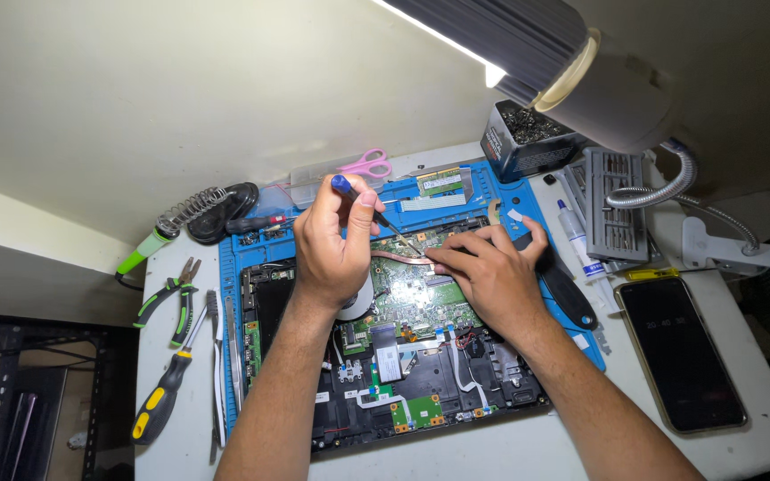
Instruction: The person works on a disassembled laptop motherboard, using a screwdriver to remove screws from the cooling fan and heat sink assembly. They then detach a ribbon cable and remove a small circuit board component from the motherboard.
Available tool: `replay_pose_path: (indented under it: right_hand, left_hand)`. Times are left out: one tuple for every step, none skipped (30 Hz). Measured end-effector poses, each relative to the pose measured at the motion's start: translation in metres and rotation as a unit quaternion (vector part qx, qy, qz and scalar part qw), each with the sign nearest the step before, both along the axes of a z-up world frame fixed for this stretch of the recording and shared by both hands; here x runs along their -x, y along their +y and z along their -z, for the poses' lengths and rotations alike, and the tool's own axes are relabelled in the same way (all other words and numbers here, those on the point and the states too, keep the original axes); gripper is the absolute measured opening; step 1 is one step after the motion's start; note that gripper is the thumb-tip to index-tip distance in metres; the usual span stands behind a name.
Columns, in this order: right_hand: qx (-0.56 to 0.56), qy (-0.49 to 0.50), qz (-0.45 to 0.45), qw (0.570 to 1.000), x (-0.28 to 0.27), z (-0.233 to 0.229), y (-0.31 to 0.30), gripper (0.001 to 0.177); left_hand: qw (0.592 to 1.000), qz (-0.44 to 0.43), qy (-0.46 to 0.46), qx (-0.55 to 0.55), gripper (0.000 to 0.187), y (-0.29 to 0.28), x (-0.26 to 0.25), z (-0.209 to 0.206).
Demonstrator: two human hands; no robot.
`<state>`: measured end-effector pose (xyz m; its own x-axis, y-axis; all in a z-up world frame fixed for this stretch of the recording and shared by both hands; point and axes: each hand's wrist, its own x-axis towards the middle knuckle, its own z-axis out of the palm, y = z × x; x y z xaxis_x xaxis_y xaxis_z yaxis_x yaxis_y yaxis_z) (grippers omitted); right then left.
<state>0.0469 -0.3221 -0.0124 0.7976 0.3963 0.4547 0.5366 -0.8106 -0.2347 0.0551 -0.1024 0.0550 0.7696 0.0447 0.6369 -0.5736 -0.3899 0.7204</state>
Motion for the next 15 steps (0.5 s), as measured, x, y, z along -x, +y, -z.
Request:
replay_pose_path:
  right_hand:
    - [0.002,0.001,0.001,1.000,0.0007,-0.0007,0.0001,0.013]
    - [0.002,0.003,0.000,1.000,0.0017,-0.0016,0.0004,0.013]
    - [0.001,0.005,-0.003,1.000,0.0014,-0.0031,0.0014,0.013]
    - [0.002,0.004,-0.003,1.000,0.0015,-0.0018,0.0004,0.013]
    - [0.005,0.006,-0.005,1.000,0.0013,-0.0004,0.0002,0.013]
    - [0.008,0.009,-0.007,1.000,0.0011,0.0009,0.0001,0.014]
    - [0.008,0.009,-0.008,1.000,0.0006,0.0017,-0.0001,0.014]
    - [0.012,0.011,-0.007,1.000,0.0002,0.0026,-0.0004,0.014]
    - [0.016,0.014,-0.005,1.000,0.0000,0.0035,-0.0012,0.014]
    - [0.016,0.013,-0.005,1.000,0.0002,0.0021,-0.0011,0.014]
    - [0.015,0.019,-0.008,1.000,0.0007,0.0006,-0.0010,0.015]
    - [0.013,0.025,-0.012,1.000,0.0012,-0.0008,-0.0008,0.015]
    - [0.014,0.025,-0.013,1.000,0.0012,-0.0001,-0.0012,0.015]
    - [0.015,0.026,-0.013,0.999,0.0012,0.0005,-0.0014,0.015]
    - [0.016,0.025,-0.013,0.999,0.0006,0.0007,-0.0014,0.015]
  left_hand:
    - [1.000,0.001,0.001,0.002,0.020,-0.0005,-0.0003,0.0002]
    - [1.000,0.003,0.000,-0.001,0.020,-0.0009,-0.0004,0.0001]
    - [1.000,0.004,-0.003,-0.004,0.020,-0.0005,-0.0008,-0.0007]
    - [1.000,0.004,-0.004,-0.002,0.020,-0.0012,-0.0008,-0.0002]
    - [1.000,0.005,-0.002,-0.001,0.021,-0.0011,-0.0006,0.0000]
    - [1.000,0.005,0.000,-0.001,0.021,-0.0010,-0.0004,0.0002]
    - [1.000,0.004,0.000,0.000,0.021,-0.0007,-0.0004,0.0001]
    - [1.000,0.006,0.001,0.000,0.020,-0.0006,-0.0005,-0.0001]
    - [1.000,0.008,0.002,0.001,0.020,-0.0010,-0.0006,0.0000]
    - [1.000,0.008,0.002,0.001,0.020,-0.0013,-0.0008,0.0003]
    - [1.000,0.010,0.002,0.001,0.019,-0.0015,-0.0006,0.0006]
    - [1.000,0.011,0.003,0.001,0.019,-0.0017,-0.0005,0.0009]
    - [1.000,0.010,0.003,0.001,0.019,-0.0022,0.0000,0.0005]
    - [1.000,0.013,0.003,0.002,0.020,-0.0025,0.0006,0.0000]
    - [1.000,0.015,0.003,0.001,0.020,-0.0026,0.0007,-0.0012]
